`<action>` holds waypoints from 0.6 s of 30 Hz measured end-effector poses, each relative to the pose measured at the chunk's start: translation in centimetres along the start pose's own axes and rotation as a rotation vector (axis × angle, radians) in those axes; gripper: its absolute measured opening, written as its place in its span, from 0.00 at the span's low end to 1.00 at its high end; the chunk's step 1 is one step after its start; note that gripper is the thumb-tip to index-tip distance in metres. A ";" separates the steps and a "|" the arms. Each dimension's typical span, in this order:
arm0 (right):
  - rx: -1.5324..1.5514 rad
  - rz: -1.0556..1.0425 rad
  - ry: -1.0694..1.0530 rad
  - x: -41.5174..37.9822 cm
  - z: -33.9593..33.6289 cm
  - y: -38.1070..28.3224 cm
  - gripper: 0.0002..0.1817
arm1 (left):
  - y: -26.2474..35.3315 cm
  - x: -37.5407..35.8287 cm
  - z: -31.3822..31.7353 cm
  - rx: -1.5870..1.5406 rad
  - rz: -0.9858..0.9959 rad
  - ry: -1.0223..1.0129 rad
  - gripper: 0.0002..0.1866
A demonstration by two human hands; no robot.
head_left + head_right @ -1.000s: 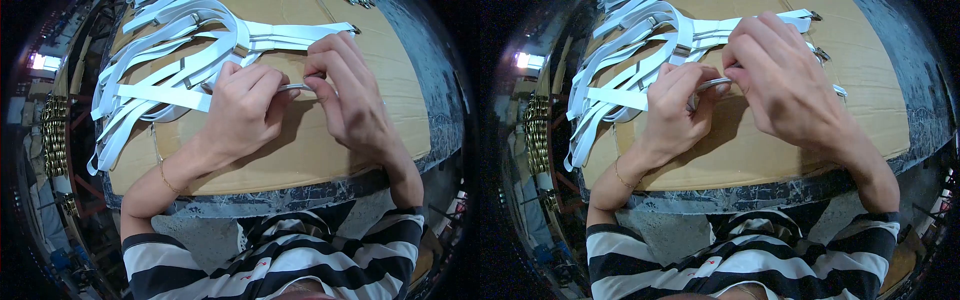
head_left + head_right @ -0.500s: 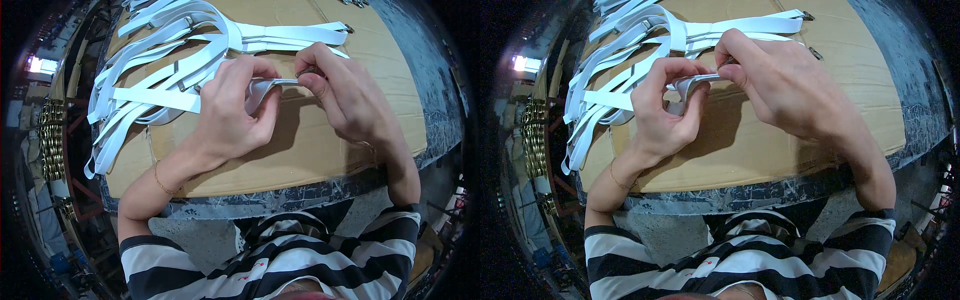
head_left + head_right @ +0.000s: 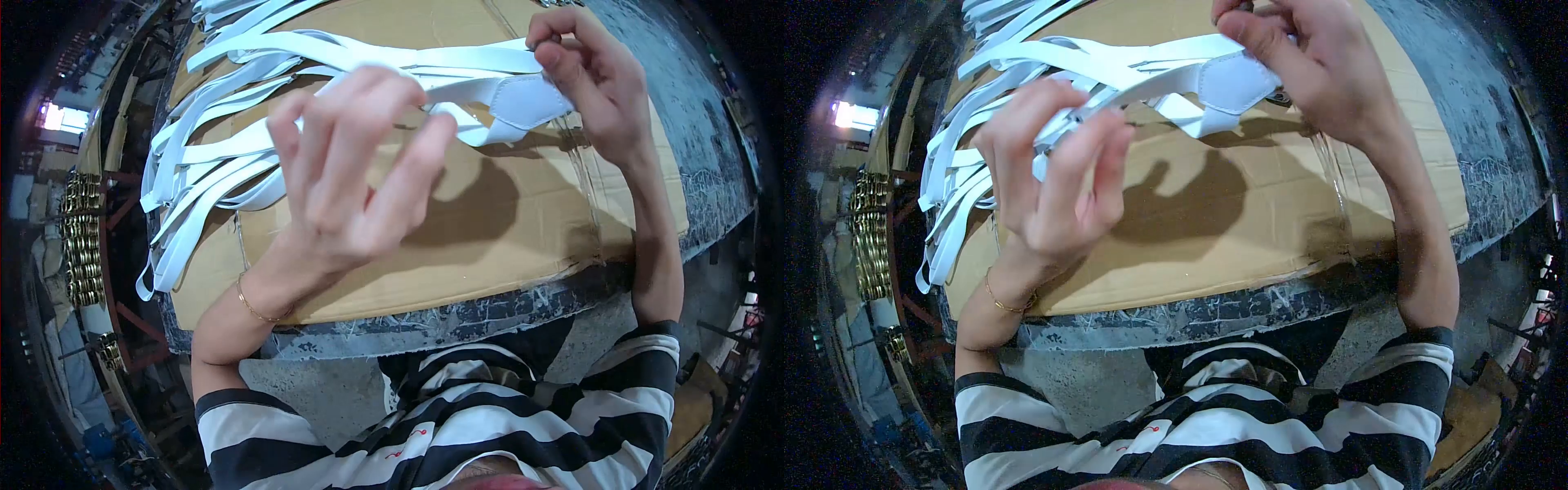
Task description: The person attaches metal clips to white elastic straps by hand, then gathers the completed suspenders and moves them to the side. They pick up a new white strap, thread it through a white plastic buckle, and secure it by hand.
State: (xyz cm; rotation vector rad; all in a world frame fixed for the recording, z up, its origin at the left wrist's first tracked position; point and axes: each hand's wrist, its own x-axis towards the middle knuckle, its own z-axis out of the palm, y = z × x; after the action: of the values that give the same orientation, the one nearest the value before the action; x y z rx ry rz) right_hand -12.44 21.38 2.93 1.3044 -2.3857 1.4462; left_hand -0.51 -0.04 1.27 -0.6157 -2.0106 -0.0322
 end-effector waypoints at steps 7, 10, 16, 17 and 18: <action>0.538 -0.031 -0.079 0.9 0.9 2.6 0.15 | 0.6 -1.0 0.5 -0.422 -0.179 -0.256 0.10; 0.660 -0.080 -0.082 1.1 2.2 3.4 0.15 | 0.9 -1.3 1.1 -0.285 -0.236 -0.236 0.17; 0.804 0.433 0.014 0.3 3.1 -0.3 0.12 | 1.3 -1.2 0.5 -0.817 -0.672 -0.488 0.19; 0.760 0.556 -0.109 0.3 2.6 -0.6 0.12 | 1.1 -1.0 0.3 -0.814 -0.599 -0.449 0.18; 0.713 0.679 -0.228 0.0 2.0 -1.0 0.12 | 0.9 -1.0 0.4 -0.813 -0.523 -0.414 0.16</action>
State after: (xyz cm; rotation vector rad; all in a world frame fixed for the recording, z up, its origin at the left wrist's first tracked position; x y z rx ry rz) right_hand -11.05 19.66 2.53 0.7459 -2.7227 2.6425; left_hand -0.02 0.47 0.05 -0.5931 -2.4929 -1.1614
